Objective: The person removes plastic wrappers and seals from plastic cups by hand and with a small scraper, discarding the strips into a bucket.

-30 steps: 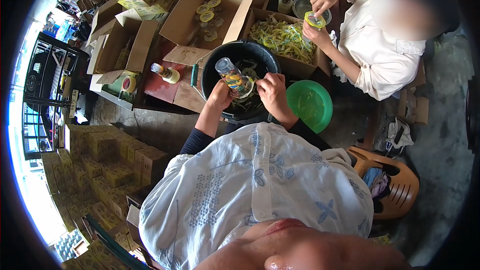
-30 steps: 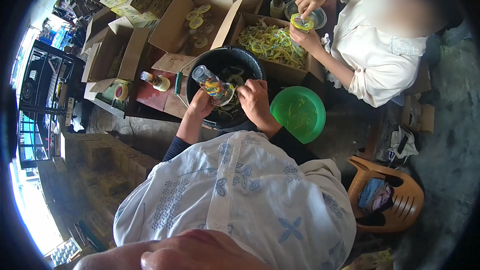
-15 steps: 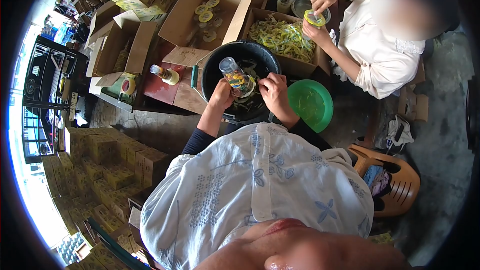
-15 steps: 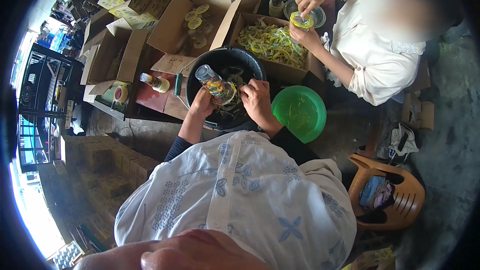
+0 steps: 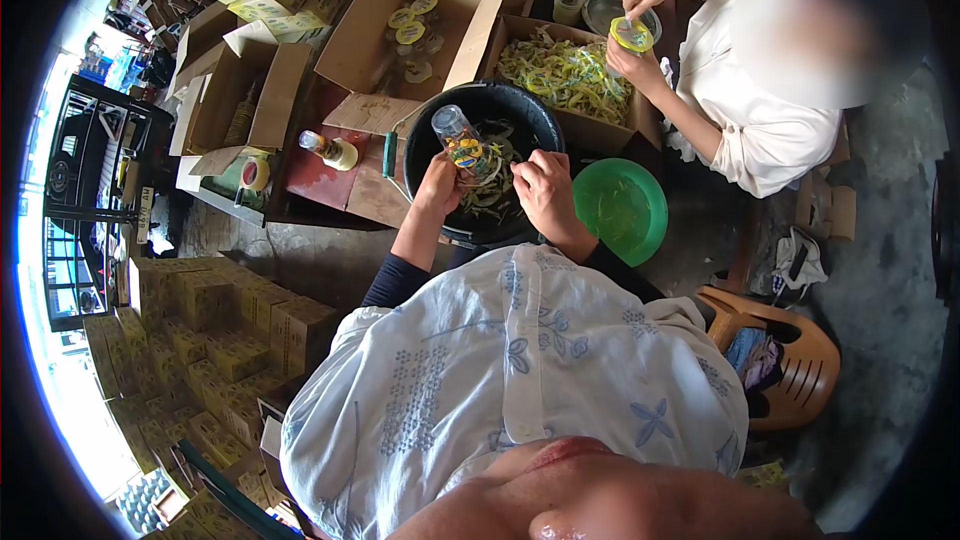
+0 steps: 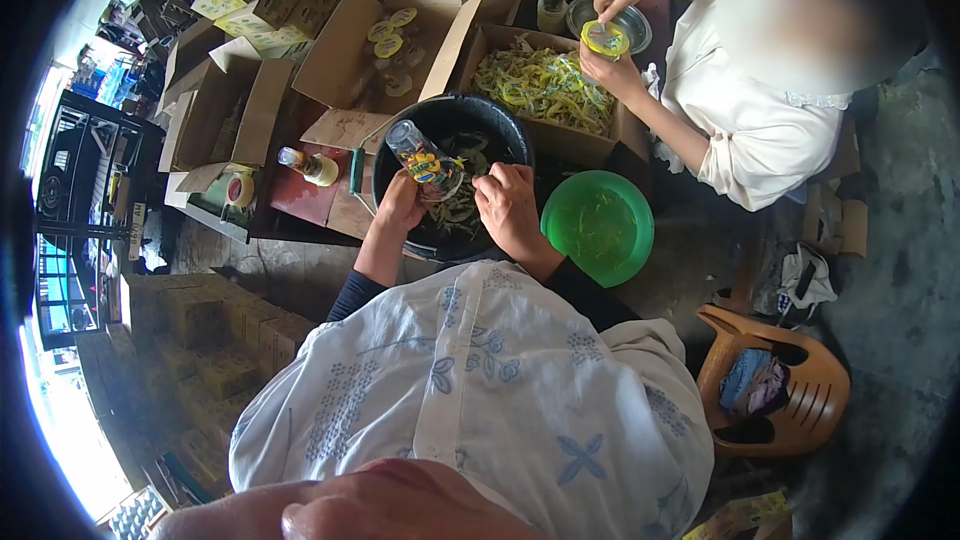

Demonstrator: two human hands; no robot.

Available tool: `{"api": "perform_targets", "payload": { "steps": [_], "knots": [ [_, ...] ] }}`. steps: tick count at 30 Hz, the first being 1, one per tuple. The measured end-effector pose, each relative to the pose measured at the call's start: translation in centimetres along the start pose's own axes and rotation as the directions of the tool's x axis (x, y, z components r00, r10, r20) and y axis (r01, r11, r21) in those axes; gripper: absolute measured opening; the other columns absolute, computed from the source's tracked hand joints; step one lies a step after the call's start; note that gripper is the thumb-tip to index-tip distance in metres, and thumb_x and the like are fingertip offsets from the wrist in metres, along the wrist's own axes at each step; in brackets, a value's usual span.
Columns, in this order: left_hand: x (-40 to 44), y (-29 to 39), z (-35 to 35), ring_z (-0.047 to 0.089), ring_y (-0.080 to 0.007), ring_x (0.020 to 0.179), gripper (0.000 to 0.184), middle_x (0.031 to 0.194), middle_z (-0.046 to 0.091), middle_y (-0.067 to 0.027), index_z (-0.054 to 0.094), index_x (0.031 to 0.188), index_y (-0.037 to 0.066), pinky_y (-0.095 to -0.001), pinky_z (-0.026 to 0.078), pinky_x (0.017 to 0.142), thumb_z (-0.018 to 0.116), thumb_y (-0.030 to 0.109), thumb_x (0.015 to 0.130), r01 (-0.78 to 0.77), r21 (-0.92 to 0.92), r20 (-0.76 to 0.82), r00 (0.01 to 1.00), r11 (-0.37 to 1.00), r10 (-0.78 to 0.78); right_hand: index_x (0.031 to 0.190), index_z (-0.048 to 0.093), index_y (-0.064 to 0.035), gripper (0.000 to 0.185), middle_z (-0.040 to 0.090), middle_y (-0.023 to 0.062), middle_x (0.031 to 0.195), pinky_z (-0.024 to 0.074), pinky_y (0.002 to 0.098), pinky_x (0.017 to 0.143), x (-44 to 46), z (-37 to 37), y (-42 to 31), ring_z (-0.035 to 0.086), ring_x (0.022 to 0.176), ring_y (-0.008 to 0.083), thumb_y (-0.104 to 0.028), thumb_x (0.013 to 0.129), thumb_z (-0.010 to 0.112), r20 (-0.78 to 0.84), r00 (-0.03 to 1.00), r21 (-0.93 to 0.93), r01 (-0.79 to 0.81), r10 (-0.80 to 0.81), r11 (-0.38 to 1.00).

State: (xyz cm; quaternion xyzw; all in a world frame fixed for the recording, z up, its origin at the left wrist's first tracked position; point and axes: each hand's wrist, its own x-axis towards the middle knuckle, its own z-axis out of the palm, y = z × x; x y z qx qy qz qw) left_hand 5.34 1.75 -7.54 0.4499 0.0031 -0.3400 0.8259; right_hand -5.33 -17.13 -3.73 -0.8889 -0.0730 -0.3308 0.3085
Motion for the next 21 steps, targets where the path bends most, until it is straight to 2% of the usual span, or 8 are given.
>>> {"api": "perform_targets", "payload": {
  "steps": [2, 5, 6, 11, 13, 17, 19, 21],
  "knots": [
    [0.8, -0.6, -1.5, 0.066, -0.0139, 0.078, 0.020, 0.096, 0.067, -0.0060, 0.061, 0.108, 0.004, -0.0282, 0.056, 0.068, 0.044, 0.010, 0.100, 0.009, 0.003, 0.025, 1.000, 1.000, -0.009, 0.084, 0.067, -0.0053, 0.012, 0.054, 0.0067, 0.081, 0.0426, 0.0406, 0.082, 0.2, 0.1, -0.1, 0.059, 0.082, 0.0258, -0.002, 0.074, 0.071, 0.001, 1.000, -0.008, 0.003, -0.003, 1.000],
    [-1.3, 0.4, 3.6, 0.069, -0.0194, 0.088, 0.020, 0.103, 0.068, -0.0083, 0.061, 0.112, 0.003, -0.0340, 0.058, 0.080, 0.047, 0.012, 0.100, 0.062, 0.064, -0.062, 0.996, 0.996, -0.058, 0.084, 0.066, -0.0050, 0.012, 0.054, 0.0075, 0.081, 0.0423, 0.0415, 0.082, 0.3, 0.4, 0.0, 0.060, 0.083, 0.0275, -0.001, 0.073, 0.070, 0.028, 1.000, -0.047, -0.001, 0.002, 0.999],
    [-1.0, -0.4, 3.7, 0.069, -0.0223, 0.095, 0.021, 0.108, 0.068, -0.0096, 0.061, 0.113, 0.003, -0.0367, 0.057, 0.086, 0.049, 0.014, 0.101, 0.096, 0.119, 0.014, 0.995, 0.988, -0.099, 0.083, 0.067, -0.0053, 0.012, 0.055, 0.0078, 0.081, 0.0421, 0.0418, 0.081, 0.2, 0.6, 0.5, 0.060, 0.083, 0.0279, -0.001, 0.072, 0.069, 0.049, 0.998, -0.077, -0.021, 0.025, 0.997],
    [-1.7, 0.1, 3.2, 0.067, -0.0184, 0.093, 0.019, 0.105, 0.067, -0.0062, 0.063, 0.110, 0.004, -0.0331, 0.056, 0.079, 0.052, 0.015, 0.099, 0.027, 0.145, -0.017, 1.000, 0.989, -0.025, 0.080, 0.066, -0.0077, 0.008, 0.059, 0.0062, 0.078, 0.0418, 0.0408, 0.080, -0.2, 0.7, 2.1, 0.060, 0.080, 0.0275, -0.002, 0.075, 0.069, 0.007, 0.977, -0.009, -0.215, 0.215, 0.977],
    [-2.0, 0.4, 3.2, 0.066, -0.0171, 0.092, 0.018, 0.103, 0.067, -0.0049, 0.063, 0.110, 0.005, -0.0313, 0.055, 0.077, 0.053, 0.016, 0.099, 0.009, 0.182, -0.021, 1.000, 0.983, -0.005, 0.080, 0.066, -0.0083, 0.008, 0.059, 0.0043, 0.076, 0.0420, 0.0398, 0.079, -0.2, 0.2, 2.1, 0.060, 0.077, 0.0268, -0.003, 0.076, 0.071, -0.024, 0.979, -0.021, -0.203, 0.202, 0.979],
    [-1.3, 0.7, 2.8, 0.060, -0.0101, 0.090, 0.015, 0.097, 0.064, -0.0018, 0.062, 0.106, 0.006, -0.0256, 0.049, 0.078, 0.053, 0.018, 0.101, -0.204, 0.285, -0.043, 0.973, 0.936, 0.225, 0.082, 0.066, -0.0091, 0.012, 0.058, 0.0030, 0.075, 0.0420, 0.0390, 0.077, -0.1, -0.2, 1.9, 0.060, 0.074, 0.0255, -0.003, 0.075, 0.074, -0.065, 0.980, 0.040, -0.187, 0.189, 0.982],
    [-0.9, 1.2, 2.6, 0.059, -0.0101, 0.084, 0.018, 0.091, 0.066, -0.0026, 0.062, 0.100, 0.000, -0.0246, 0.048, 0.077, 0.052, 0.015, 0.103, -0.320, 0.601, 0.010, 0.919, 0.732, 0.394, 0.082, 0.066, -0.0090, 0.012, 0.057, 0.0030, 0.073, 0.0423, 0.0386, 0.075, 0.0, -0.3, 1.9, 0.060, 0.072, 0.0248, -0.004, 0.075, 0.075, -0.064, 0.979, 0.081, -0.187, 0.192, 0.979],
    [-0.7, 1.3, 2.3, 0.059, -0.0104, 0.087, 0.018, 0.092, 0.063, -0.0031, 0.061, 0.099, -0.002, -0.0257, 0.047, 0.076, 0.053, 0.014, 0.102, -0.338, 0.619, 0.034, 0.913, 0.709, 0.406, 0.083, 0.066, -0.0090, 0.012, 0.057, 0.0028, 0.073, 0.0425, 0.0382, 0.074, -0.2, -0.3, 2.2, 0.060, 0.070, 0.0243, -0.003, 0.075, 0.075, -0.025, 0.973, 0.132, -0.225, 0.230, 0.965]
  ]
}}
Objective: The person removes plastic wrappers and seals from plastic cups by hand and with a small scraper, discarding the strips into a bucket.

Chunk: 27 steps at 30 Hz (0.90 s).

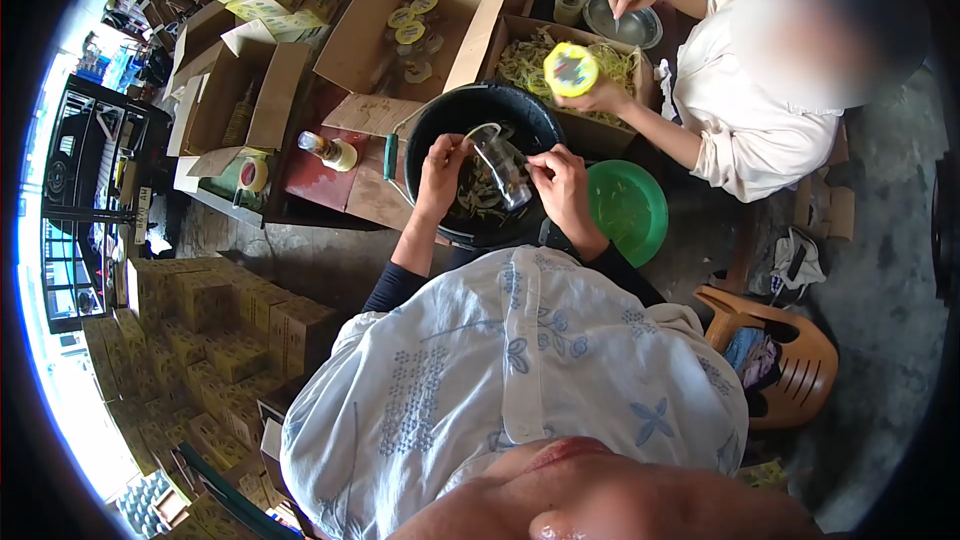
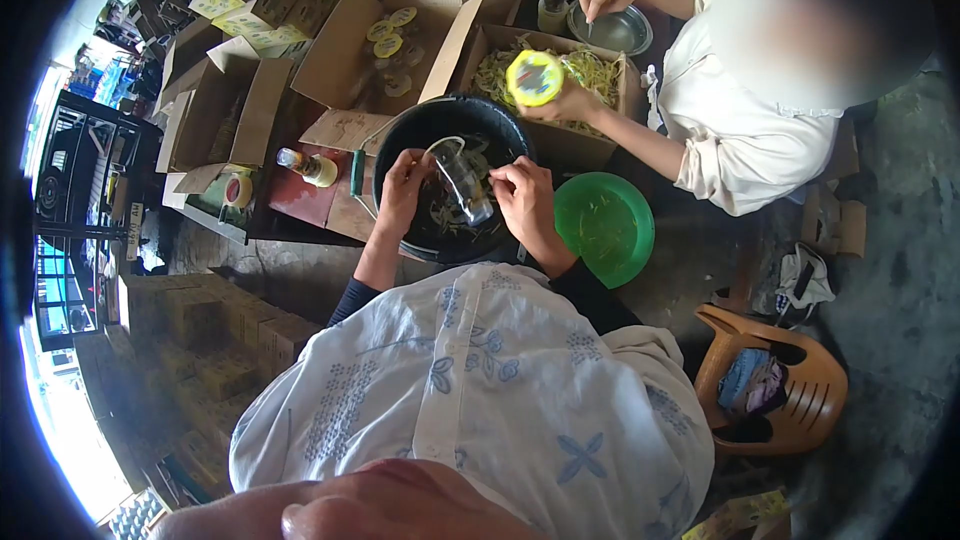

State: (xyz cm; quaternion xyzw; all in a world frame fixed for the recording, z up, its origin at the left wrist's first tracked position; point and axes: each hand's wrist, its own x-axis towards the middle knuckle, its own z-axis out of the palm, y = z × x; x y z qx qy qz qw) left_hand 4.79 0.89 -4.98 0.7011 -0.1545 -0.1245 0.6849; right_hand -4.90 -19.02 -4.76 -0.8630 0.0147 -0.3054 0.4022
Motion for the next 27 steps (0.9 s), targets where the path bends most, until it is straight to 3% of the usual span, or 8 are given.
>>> {"api": "perform_targets", "payload": {
  "steps": [3, 5, 9, 12, 14, 16, 19, 27],
  "knots": [
    [-0.5, 0.4, 0.4, 0.059, -0.0127, 0.094, 0.016, 0.104, 0.058, -0.0058, 0.059, 0.105, -0.002, -0.0276, 0.050, 0.081, 0.057, 0.013, 0.100, -0.206, 0.323, -0.001, 0.976, 0.924, 0.218, 0.084, 0.067, -0.0090, 0.013, 0.057, 0.0026, 0.072, 0.0428, 0.0377, 0.073, 0.0, -0.1, -0.1, 0.059, 0.067, 0.0231, -0.003, 0.075, 0.075, 0.079, 0.995, 0.121, -0.074, 0.065, 0.990],
    [-1.2, 1.3, 1.4, 0.058, -0.0172, 0.104, 0.024, 0.118, 0.052, -0.0105, 0.055, 0.114, -0.001, -0.0295, 0.051, 0.087, 0.065, 0.005, 0.094, -0.024, -0.129, -0.073, 0.997, 0.991, 0.015, 0.083, 0.067, -0.0089, 0.012, 0.056, 0.0024, 0.071, 0.0431, 0.0373, 0.072, -0.2, 0.0, -0.3, 0.059, 0.065, 0.0217, -0.003, 0.076, 0.074, 0.111, 0.993, 0.115, -0.044, 0.032, 0.992],
    [-0.9, -3.0, 0.5, 0.057, -0.0205, 0.110, 0.053, 0.128, 0.045, -0.0135, 0.046, 0.130, 0.002, -0.0304, 0.052, 0.092, 0.074, 0.000, 0.085, -0.312, -0.057, -0.087, 0.948, 0.949, 0.306, 0.081, 0.067, -0.0090, 0.011, 0.056, 0.0016, 0.071, 0.0430, 0.0368, 0.073, -0.6, -0.3, -0.8, 0.059, 0.066, 0.0211, -0.004, 0.076, 0.075, 0.119, 0.993, 0.074, 0.017, -0.025, 0.997],
    [-1.9, -0.5, 0.3, 0.049, -0.0207, 0.126, 0.067, 0.139, 0.040, -0.0115, 0.039, 0.136, 0.000, -0.0314, 0.048, 0.102, 0.078, 0.001, 0.081, -0.224, 0.328, -0.039, 0.968, 0.918, 0.250, 0.082, 0.066, -0.0096, 0.011, 0.056, 0.0012, 0.071, 0.0429, 0.0366, 0.073, -0.7, -0.8, -0.8, 0.059, 0.067, 0.0209, -0.005, 0.076, 0.075, 0.148, 0.988, 0.070, 0.021, -0.031, 0.997],
    [-2.2, -0.6, 0.5, 0.054, -0.0239, 0.121, 0.085, 0.140, 0.038, -0.0161, 0.036, 0.142, 0.003, -0.0347, 0.050, 0.099, 0.085, 0.003, 0.073, -0.186, -0.040, -0.103, 0.978, 0.982, 0.181, 0.082, 0.067, -0.0099, 0.011, 0.056, 0.0010, 0.071, 0.0428, 0.0365, 0.073, -1.1, -0.7, -0.3, 0.059, 0.067, 0.0208, -0.006, 0.076, 0.076, 0.172, 0.985, 0.088, 0.008, -0.023, 0.996],
    [-2.6, 1.3, 0.8, 0.054, -0.0262, 0.124, 0.075, 0.141, 0.040, -0.0178, 0.048, 0.134, 0.000, -0.0371, 0.048, 0.102, 0.086, 0.004, 0.070, -0.182, -0.038, -0.154, 0.973, 0.983, 0.174, 0.082, 0.067, -0.0101, 0.011, 0.057, 0.0008, 0.072, 0.0428, 0.0364, 0.074, -1.4, -0.7, 0.0, 0.059, 0.067, 0.0207, -0.007, 0.076, 0.076, 0.193, 0.981, 0.105, -0.004, -0.016, 0.994],
    [-2.4, 1.6, 0.0, 0.052, -0.0241, 0.126, 0.063, 0.137, 0.048, -0.0157, 0.056, 0.123, -0.004, -0.0351, 0.047, 0.104, 0.084, 0.003, 0.066, -0.238, 0.447, -0.021, 0.961, 0.862, 0.276, 0.083, 0.067, -0.0103, 0.011, 0.057, 0.0005, 0.072, 0.0426, 0.0363, 0.074, -1.4, -0.9, 0.0, 0.059, 0.067, 0.0205, -0.007, 0.076, 0.076, 0.219, 0.976, 0.126, -0.025, -0.003, 0.992],
    [-3.2, 2.7, 0.7, 0.062, -0.0324, 0.110, 0.066, 0.117, 0.062, -0.0173, 0.049, 0.123, -0.002, -0.0364, 0.049, 0.094, 0.079, 0.002, 0.064, -0.192, 0.402, -0.007, 0.977, 0.895, 0.213, 0.085, 0.067, -0.0097, 0.013, 0.056, 0.0010, 0.072, 0.0416, 0.0364, 0.074, -0.7, -2.2, -1.1, 0.058, 0.068, 0.0213, -0.004, 0.076, 0.075, 0.132, 0.989, 0.052, 0.062, -0.068, 0.997]
  ]
}}
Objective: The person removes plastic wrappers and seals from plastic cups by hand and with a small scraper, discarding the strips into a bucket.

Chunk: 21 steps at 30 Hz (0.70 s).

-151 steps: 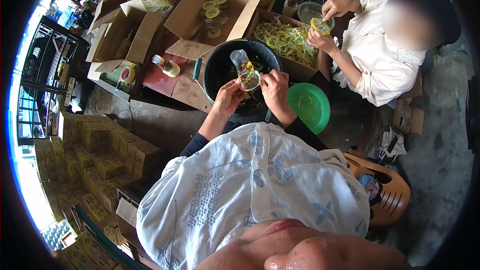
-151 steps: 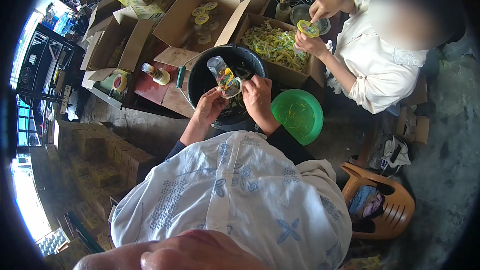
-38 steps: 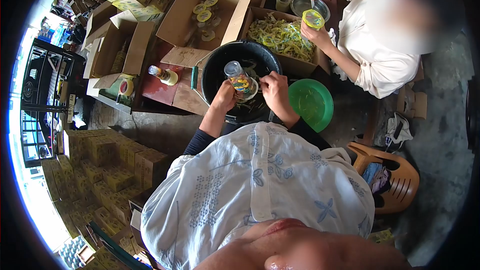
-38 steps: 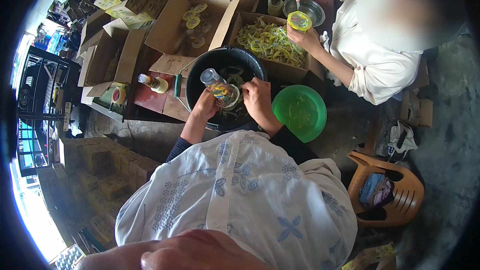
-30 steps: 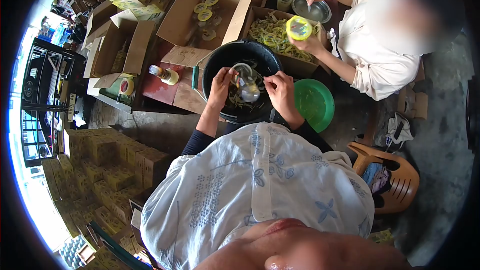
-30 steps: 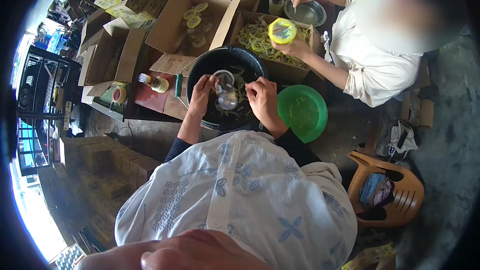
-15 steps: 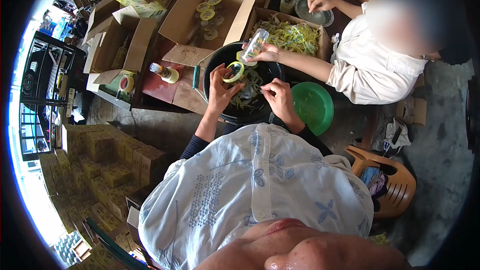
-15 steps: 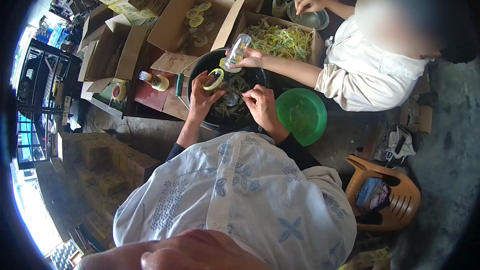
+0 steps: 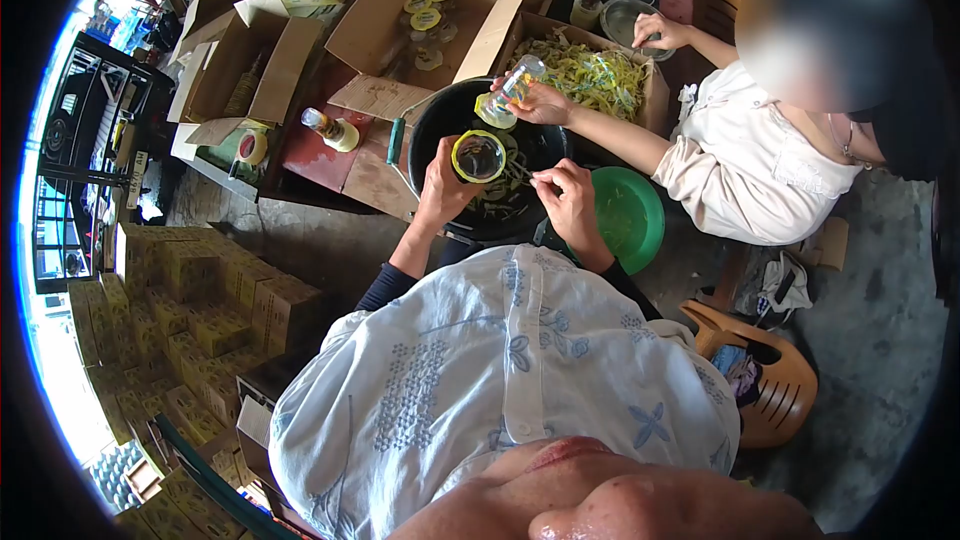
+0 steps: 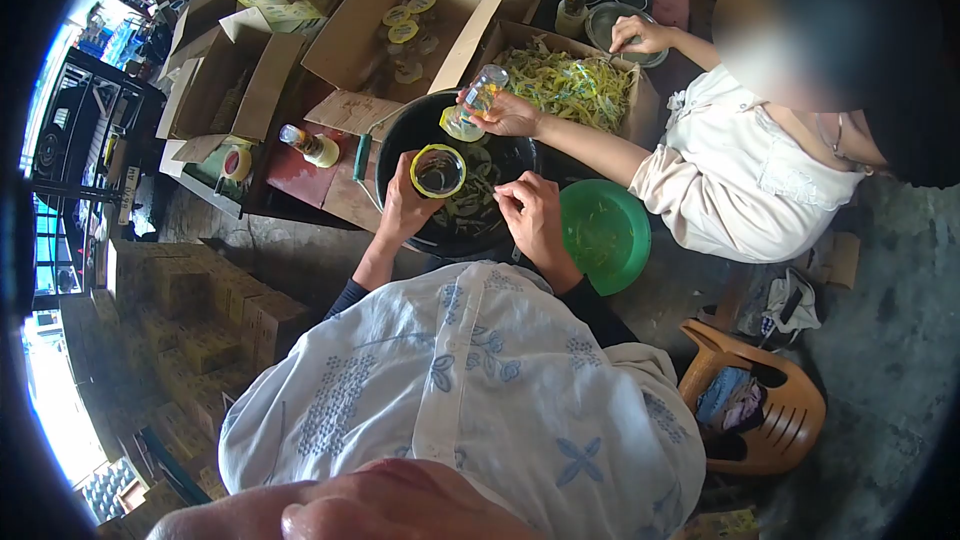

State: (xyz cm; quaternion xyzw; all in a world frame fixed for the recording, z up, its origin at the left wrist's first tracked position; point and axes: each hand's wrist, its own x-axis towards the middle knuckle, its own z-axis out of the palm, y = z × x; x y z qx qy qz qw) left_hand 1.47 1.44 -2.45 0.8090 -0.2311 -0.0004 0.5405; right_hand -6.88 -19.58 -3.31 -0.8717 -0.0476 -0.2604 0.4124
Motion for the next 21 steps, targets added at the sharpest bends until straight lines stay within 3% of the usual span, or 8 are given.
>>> {"api": "perform_targets", "payload": {
  "steps": [3, 5, 10, 12, 16, 18, 21],
  "knots": [
    [-0.2, 0.3, 0.2, 0.061, -0.0351, 0.109, 0.065, 0.115, 0.062, -0.0190, 0.046, 0.125, -0.003, -0.0379, 0.048, 0.095, 0.073, 0.005, 0.066, 0.019, 0.015, 0.068, 0.997, 1.000, -0.020, 0.087, 0.066, -0.0092, 0.015, 0.056, 0.0023, 0.074, 0.0415, 0.0379, 0.074, 0.1, 0.0, -0.1, 0.057, 0.072, 0.0226, -0.004, 0.077, 0.075, -0.081, 0.995, -0.050, 0.047, -0.051, 0.998],
    [-0.5, -1.1, 0.8, 0.061, -0.0350, 0.109, 0.063, 0.115, 0.061, -0.0197, 0.046, 0.125, -0.003, -0.0389, 0.048, 0.096, 0.071, 0.008, 0.068, -0.093, 0.046, 0.067, 0.994, 0.995, 0.090, 0.088, 0.066, -0.0090, 0.015, 0.055, 0.0026, 0.076, 0.0415, 0.0384, 0.074, 0.2, 0.1, -0.4, 0.057, 0.074, 0.0229, -0.004, 0.077, 0.075, -0.082, 0.994, -0.073, 0.070, -0.076, 0.995],
    [-0.2, -0.1, 0.9, 0.061, -0.0375, 0.105, 0.064, 0.111, 0.062, -0.0194, 0.048, 0.124, -0.001, -0.0410, 0.050, 0.092, 0.075, 0.012, 0.068, -0.130, 0.154, 0.103, 0.988, 0.980, 0.115, 0.092, 0.067, -0.0099, 0.016, 0.053, 0.0028, 0.081, 0.0415, 0.0386, 0.076, 0.7, 0.0, -1.1, 0.056, 0.080, 0.0226, -0.004, 0.078, 0.073, -0.032, 0.986, -0.152, 0.156, -0.163, 0.976],
    [-0.3, 0.7, 1.2, 0.063, -0.0371, 0.099, 0.062, 0.106, 0.064, -0.0175, 0.050, 0.120, 0.002, -0.0410, 0.052, 0.085, 0.080, 0.017, 0.068, -0.057, 0.198, 0.085, 0.996, 0.979, 0.040, 0.093, 0.067, -0.0098, 0.017, 0.053, 0.0027, 0.081, 0.0417, 0.0387, 0.077, 0.8, 0.1, -1.0, 0.056, 0.081, 0.0224, -0.004, 0.078, 0.073, -0.007, 0.980, -0.176, 0.192, -0.197, 0.965],
    [-0.3, 1.0, 1.1, 0.065, -0.0352, 0.094, 0.059, 0.100, 0.066, -0.0151, 0.053, 0.114, 0.004, -0.0407, 0.053, 0.080, 0.084, 0.022, 0.067, -0.089, 0.282, 0.057, 0.996, 0.955, 0.075, 0.095, 0.068, -0.0087, 0.018, 0.053, 0.0028, 0.082, 0.0425, 0.0389, 0.079, 0.8, 0.1, -0.8, 0.056, 0.082, 0.0219, -0.004, 0.078, 0.072, 0.050, 0.962, -0.216, 0.274, -0.270, 0.937],
    [-0.1, 1.5, 0.9, 0.069, -0.0324, 0.090, 0.053, 0.097, 0.069, -0.0151, 0.055, 0.110, 0.001, -0.0368, 0.054, 0.079, 0.081, 0.011, 0.066, -0.064, 0.310, 0.095, 0.995, 0.949, 0.036, 0.095, 0.068, -0.0079, 0.017, 0.053, 0.0030, 0.083, 0.0429, 0.0389, 0.079, 0.6, 0.0, -0.6, 0.056, 0.082, 0.0221, -0.004, 0.079, 0.071, 0.066, 0.955, -0.243, 0.296, -0.289, 0.924],
    [-0.1, 2.5, 0.5, 0.069, -0.0306, 0.089, 0.050, 0.095, 0.069, -0.0150, 0.056, 0.109, 0.001, -0.0362, 0.054, 0.078, 0.079, 0.011, 0.065, 0.018, 0.302, 0.144, 0.988, 0.953, -0.064, 0.097, 0.067, -0.0064, 0.017, 0.053, 0.0039, 0.084, 0.0437, 0.0391, 0.079, 0.1, 0.2, -0.3, 0.057, 0.082, 0.0229, -0.004, 0.080, 0.070, 0.089, 0.944, -0.277, 0.329, -0.317, 0.903]
  ]
}}
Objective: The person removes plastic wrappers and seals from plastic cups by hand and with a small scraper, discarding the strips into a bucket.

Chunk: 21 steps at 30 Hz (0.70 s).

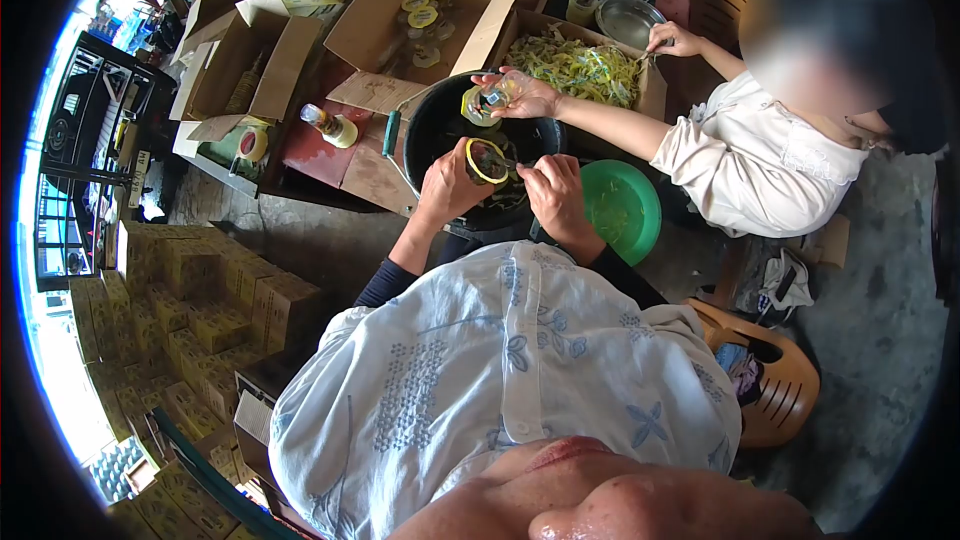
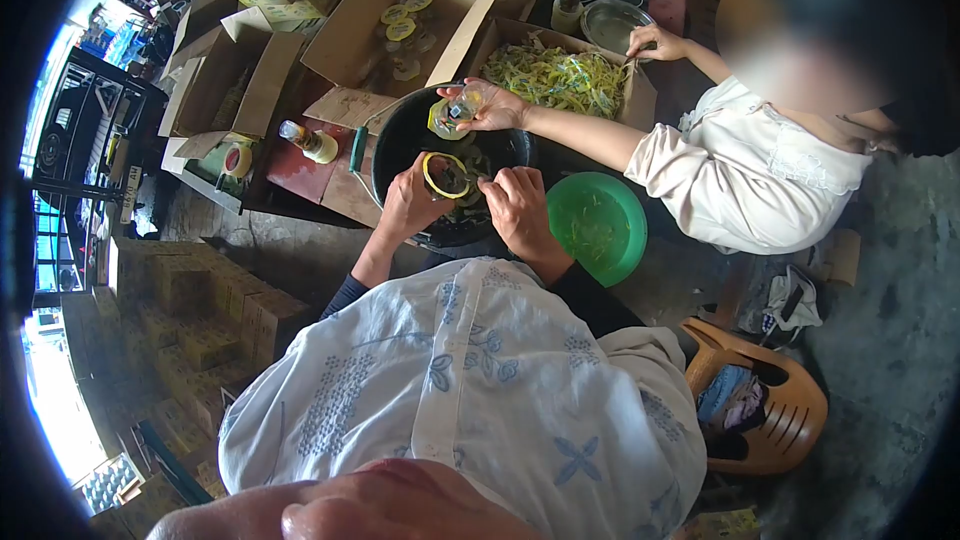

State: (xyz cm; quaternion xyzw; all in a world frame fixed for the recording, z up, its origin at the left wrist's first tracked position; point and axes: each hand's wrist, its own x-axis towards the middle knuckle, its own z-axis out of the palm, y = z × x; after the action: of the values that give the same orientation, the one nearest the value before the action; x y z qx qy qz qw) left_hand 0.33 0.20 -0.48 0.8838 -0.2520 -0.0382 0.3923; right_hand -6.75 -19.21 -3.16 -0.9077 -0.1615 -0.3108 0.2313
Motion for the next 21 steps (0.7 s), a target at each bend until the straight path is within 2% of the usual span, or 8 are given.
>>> {"api": "perform_targets", "payload": {
  "steps": [4, 6, 10, 12, 16, 17, 21],
  "knots": [
    [0.3, -0.3, -0.6, 0.069, -0.0280, 0.086, 0.048, 0.093, 0.069, -0.0141, 0.056, 0.108, 0.000, -0.0353, 0.053, 0.077, 0.076, 0.012, 0.066, 0.068, -0.074, 0.101, 0.993, 0.995, -0.060, 0.097, 0.066, -0.0048, 0.017, 0.053, 0.0059, 0.084, 0.0448, 0.0397, 0.078, -0.4, 0.4, -0.1, 0.057, 0.082, 0.0243, -0.004, 0.080, 0.068, -0.019, 0.999, -0.006, 0.039, -0.039, 0.999],
    [0.5, -0.9, -0.6, 0.068, -0.0247, 0.084, 0.047, 0.093, 0.068, -0.0137, 0.057, 0.108, -0.001, -0.0342, 0.052, 0.078, 0.075, 0.012, 0.066, 0.053, -0.137, 0.154, 0.988, 0.989, -0.031, 0.096, 0.066, -0.0047, 0.017, 0.053, 0.0065, 0.084, 0.0449, 0.0399, 0.079, -0.8, 0.6, -0.2, 0.057, 0.082, 0.0245, -0.004, 0.080, 0.068, -0.008, 0.999, -0.006, 0.033, -0.033, 0.999],
    [1.2, -1.9, -0.6, 0.066, -0.0223, 0.085, 0.046, 0.095, 0.068, -0.0131, 0.058, 0.108, -0.001, -0.0339, 0.051, 0.080, 0.074, 0.012, 0.067, 0.075, -0.112, 0.269, 0.962, 0.991, -0.042, 0.095, 0.066, -0.0043, 0.016, 0.052, 0.0074, 0.085, 0.0450, 0.0402, 0.079, -1.3, 1.3, -0.2, 0.057, 0.083, 0.0250, -0.003, 0.079, 0.067, -0.005, 0.999, -0.003, 0.046, -0.046, 0.999],
    [1.3, -2.3, -0.2, 0.064, -0.0209, 0.088, 0.045, 0.096, 0.068, -0.0124, 0.058, 0.107, -0.001, -0.0339, 0.051, 0.082, 0.074, 0.012, 0.067, 0.067, -0.209, 0.373, 0.928, 0.976, 0.016, 0.095, 0.066, -0.0041, 0.016, 0.052, 0.0075, 0.084, 0.0449, 0.0401, 0.080, -1.3, 1.6, -0.1, 0.057, 0.083, 0.0250, -0.002, 0.079, 0.067, 0.000, 0.999, 0.002, 0.037, -0.037, 0.999],
    [1.5, -2.1, -0.9, 0.062, -0.0201, 0.089, 0.050, 0.096, 0.066, -0.0109, 0.055, 0.112, -0.001, -0.0343, 0.049, 0.083, 0.073, 0.011, 0.067, 0.058, -0.197, 0.313, 0.950, 0.979, 0.006, 0.094, 0.065, -0.0039, 0.017, 0.052, 0.0075, 0.084, 0.0445, 0.0398, 0.080, -0.8, 1.4, -0.3, 0.057, 0.083, 0.0250, -0.002, 0.078, 0.068, 0.002, 1.000, 0.030, 0.026, -0.026, 0.999],
    [1.5, -1.9, -1.1, 0.061, -0.0200, 0.090, 0.053, 0.097, 0.064, -0.0104, 0.053, 0.114, 0.000, -0.0342, 0.048, 0.084, 0.073, 0.011, 0.066, 0.163, -0.179, 0.341, 0.935, 0.970, -0.094, 0.094, 0.065, -0.0039, 0.017, 0.052, 0.0075, 0.084, 0.0445, 0.0398, 0.080, -0.8, 1.4, -0.3, 0.057, 0.083, 0.0250, -0.002, 0.078, 0.068, 0.003, 1.000, 0.029, 0.024, -0.024, 0.999],
    [1.4, -3.0, -0.9, 0.060, -0.0192, 0.092, 0.050, 0.098, 0.063, -0.0086, 0.054, 0.112, 0.001, -0.0333, 0.047, 0.085, 0.074, 0.010, 0.067, 0.095, -0.244, 0.370, 0.929, 0.965, 0.002, 0.093, 0.066, -0.0051, 0.017, 0.051, 0.0062, 0.083, 0.0445, 0.0392, 0.079, -0.8, 1.7, -0.4, 0.057, 0.082, 0.0242, -0.002, 0.077, 0.069, -0.023, 0.999, 0.016, 0.030, -0.029, 0.999]
  ]
}}
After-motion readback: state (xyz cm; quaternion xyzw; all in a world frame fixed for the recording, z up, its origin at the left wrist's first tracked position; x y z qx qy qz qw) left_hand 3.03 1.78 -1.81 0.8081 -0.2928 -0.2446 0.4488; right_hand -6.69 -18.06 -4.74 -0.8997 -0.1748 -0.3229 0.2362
